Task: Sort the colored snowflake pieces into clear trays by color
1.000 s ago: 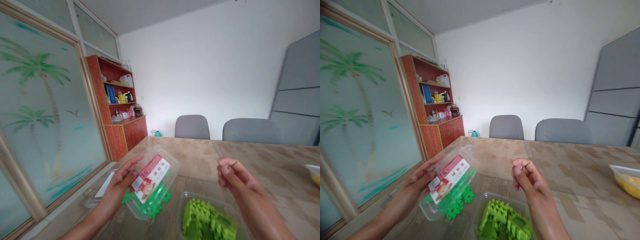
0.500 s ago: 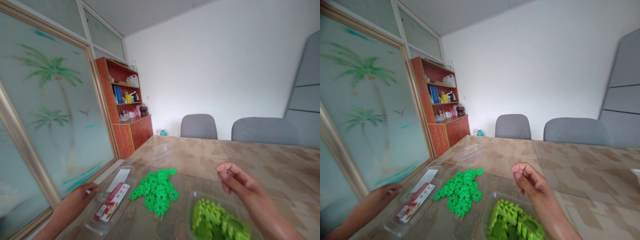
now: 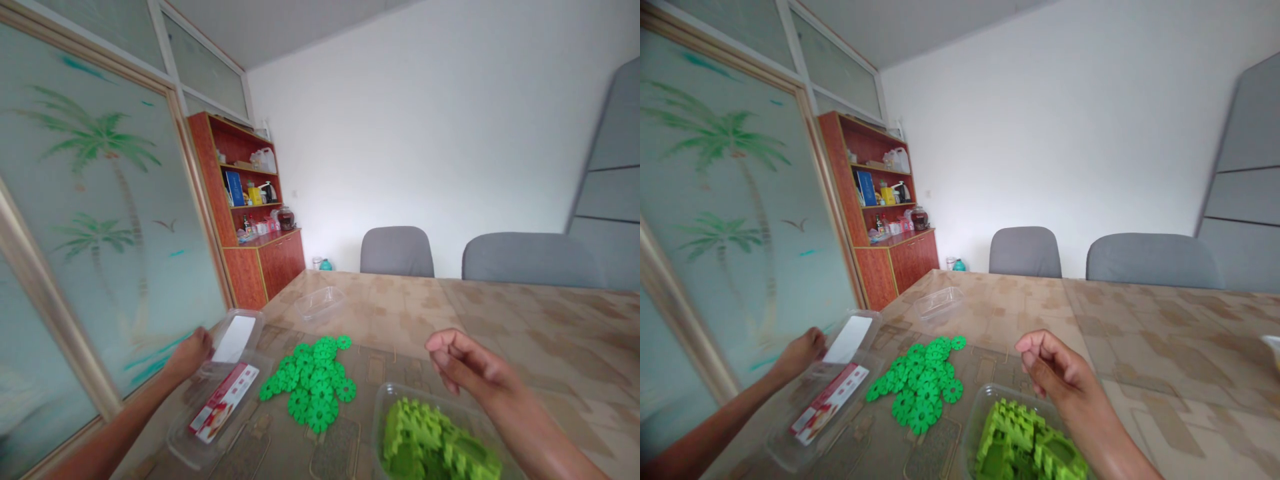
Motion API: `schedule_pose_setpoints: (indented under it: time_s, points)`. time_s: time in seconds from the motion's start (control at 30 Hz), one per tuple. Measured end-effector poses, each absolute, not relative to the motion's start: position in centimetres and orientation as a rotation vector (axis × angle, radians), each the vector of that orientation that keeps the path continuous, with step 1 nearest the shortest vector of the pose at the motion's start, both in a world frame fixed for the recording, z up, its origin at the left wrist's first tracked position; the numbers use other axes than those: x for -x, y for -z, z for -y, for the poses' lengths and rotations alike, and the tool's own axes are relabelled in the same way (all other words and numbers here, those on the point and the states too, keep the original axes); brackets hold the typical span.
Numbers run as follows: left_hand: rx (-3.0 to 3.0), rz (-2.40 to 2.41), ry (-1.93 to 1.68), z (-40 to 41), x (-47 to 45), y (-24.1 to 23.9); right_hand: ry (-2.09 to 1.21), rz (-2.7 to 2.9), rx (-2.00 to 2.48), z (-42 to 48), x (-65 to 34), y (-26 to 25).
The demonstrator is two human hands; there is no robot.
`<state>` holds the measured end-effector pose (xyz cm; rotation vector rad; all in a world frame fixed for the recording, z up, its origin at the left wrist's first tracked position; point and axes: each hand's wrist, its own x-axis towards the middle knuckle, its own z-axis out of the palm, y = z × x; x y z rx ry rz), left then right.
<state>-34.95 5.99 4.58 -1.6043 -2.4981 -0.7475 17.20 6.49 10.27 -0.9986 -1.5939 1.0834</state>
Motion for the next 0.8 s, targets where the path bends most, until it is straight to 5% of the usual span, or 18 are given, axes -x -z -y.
schedule_pose_setpoints:
  time_s: [0.27, 0.8]
  points:
    - [1.656, 2.302, 0.751, -7.0, 33.5, -6.8, -1.05, 1.615, 1.005, -6.5, -16.9, -10.3]
    - [2.167, 1.881, 0.508, -0.8, 29.0, -2.4, -1.081, 1.676, 1.041, -7.6, -19.7, -10.4]
